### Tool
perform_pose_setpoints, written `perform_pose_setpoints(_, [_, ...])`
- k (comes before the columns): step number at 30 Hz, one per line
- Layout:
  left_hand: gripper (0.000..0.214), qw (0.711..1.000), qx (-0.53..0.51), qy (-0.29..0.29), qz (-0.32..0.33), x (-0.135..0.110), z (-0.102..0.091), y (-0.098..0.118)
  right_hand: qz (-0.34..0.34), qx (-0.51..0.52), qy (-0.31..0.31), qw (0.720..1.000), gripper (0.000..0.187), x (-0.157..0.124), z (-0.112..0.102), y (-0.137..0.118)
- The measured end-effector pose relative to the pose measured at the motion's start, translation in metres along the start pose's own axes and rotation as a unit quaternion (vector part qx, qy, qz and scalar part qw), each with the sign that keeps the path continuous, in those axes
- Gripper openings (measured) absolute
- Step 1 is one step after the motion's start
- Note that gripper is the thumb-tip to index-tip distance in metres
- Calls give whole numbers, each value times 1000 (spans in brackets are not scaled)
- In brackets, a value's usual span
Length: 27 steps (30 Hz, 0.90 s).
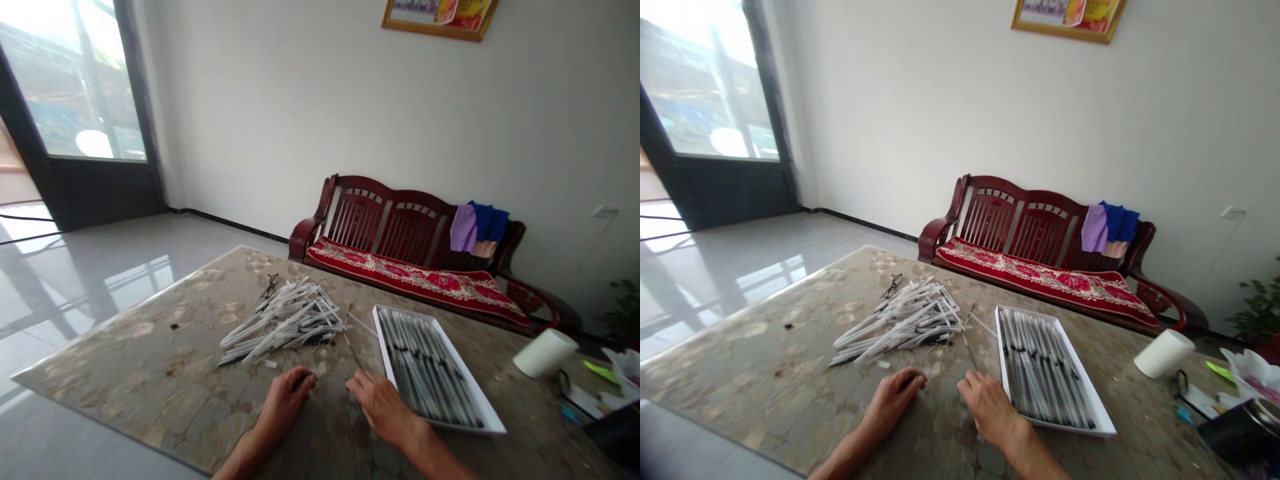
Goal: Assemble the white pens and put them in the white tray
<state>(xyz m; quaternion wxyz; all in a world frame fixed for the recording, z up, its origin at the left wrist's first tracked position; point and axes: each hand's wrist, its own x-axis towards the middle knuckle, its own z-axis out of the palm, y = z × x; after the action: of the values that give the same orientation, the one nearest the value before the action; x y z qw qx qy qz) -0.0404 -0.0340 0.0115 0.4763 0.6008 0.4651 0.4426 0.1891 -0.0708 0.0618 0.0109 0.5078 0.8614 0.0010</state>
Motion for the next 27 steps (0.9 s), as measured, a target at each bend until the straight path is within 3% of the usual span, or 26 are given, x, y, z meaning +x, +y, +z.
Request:
perform_pose_setpoints(3, [39, 998, -49, -26, -10, 0, 1, 3, 40, 134, 180, 974, 31, 10, -11, -14])
perform_pose_setpoints(6, [47, 986, -143, -67, -46, 2, 3, 3, 100, 290, 351, 885, 14, 24, -10, -42])
perform_pose_setpoints(8, [52, 971, -219, -63, -71, 4, 5, 0, 113, 362, 382, 843, 10, 32, -1, -61])
perform_pose_setpoints(11, [48, 947, -304, -21, -99, 7, 5, -6, 113, 418, 350, 831, 11, 41, 16, -74])
perform_pose_setpoints(15, [42, 934, -331, 59, -116, 10, 2, -10, 149, 416, 272, 855, 11, 48, 20, -49])
perform_pose_setpoints(18, [44, 927, -337, 110, -118, 11, 2, -8, 248, 281, 226, 899, 18, 56, 12, -13])
perform_pose_setpoints(20, [45, 922, -347, 120, -125, 12, 2, -7, 298, 160, 151, 929, 22, 63, 8, 6])
perform_pose_setpoints(23, [46, 913, -366, 123, -134, 14, 2, -8, 324, 82, 70, 940, 28, 74, 8, 20])
perform_pose_setpoints(27, [44, 909, -377, 115, -138, 14, 0, -9, 328, 70, 52, 941, 34, 82, 17, 20])
